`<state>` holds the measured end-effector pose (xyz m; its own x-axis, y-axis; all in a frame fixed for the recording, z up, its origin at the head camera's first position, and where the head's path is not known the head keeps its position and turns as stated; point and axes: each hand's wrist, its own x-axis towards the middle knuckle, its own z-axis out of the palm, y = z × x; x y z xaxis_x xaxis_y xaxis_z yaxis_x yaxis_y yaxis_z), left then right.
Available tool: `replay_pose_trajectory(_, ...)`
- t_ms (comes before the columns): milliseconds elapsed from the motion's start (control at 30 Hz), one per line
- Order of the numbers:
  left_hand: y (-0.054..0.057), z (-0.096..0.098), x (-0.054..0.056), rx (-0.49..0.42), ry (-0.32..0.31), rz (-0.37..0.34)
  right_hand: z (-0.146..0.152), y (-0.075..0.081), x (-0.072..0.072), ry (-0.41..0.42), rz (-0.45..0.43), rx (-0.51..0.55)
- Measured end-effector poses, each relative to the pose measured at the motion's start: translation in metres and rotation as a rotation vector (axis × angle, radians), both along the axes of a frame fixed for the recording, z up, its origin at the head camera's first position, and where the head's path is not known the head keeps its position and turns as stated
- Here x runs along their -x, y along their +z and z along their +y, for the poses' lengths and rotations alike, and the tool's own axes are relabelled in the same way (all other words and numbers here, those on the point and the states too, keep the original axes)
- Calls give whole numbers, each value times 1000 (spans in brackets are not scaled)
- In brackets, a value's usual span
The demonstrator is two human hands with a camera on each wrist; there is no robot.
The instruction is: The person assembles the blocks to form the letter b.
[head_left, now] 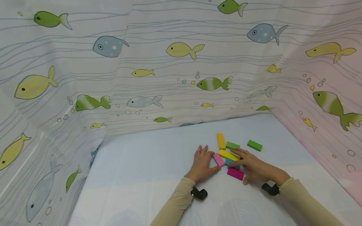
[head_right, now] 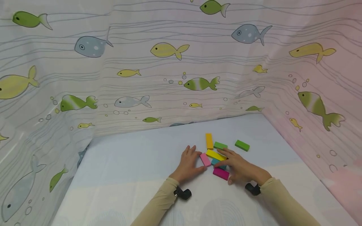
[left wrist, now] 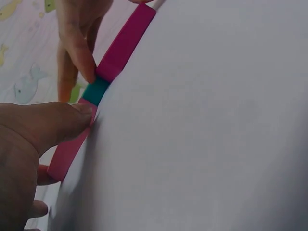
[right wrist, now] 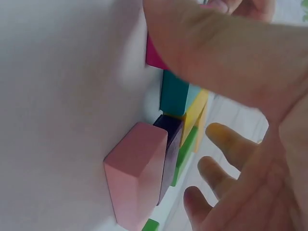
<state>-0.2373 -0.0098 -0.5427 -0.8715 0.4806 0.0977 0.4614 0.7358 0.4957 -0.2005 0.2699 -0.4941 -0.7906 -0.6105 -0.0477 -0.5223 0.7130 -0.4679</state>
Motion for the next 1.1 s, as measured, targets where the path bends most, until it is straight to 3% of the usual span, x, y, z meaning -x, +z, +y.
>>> replay_pose_trajectory(333,6,0,-3,-14,24,33,-1,3,3,-30,18,-16)
replay_pose_trajectory(667,6,-4,-3,-21,52,64,-6,3,-1,-30,58,40)
replay_pose_trajectory(867,1,-13,5,-81,30,35,-16,-1,0,-36,54,41)
replay_pose_trajectory(1100,5,-35,12,-198,48,-41,-30,-3,3,-19,80,33)
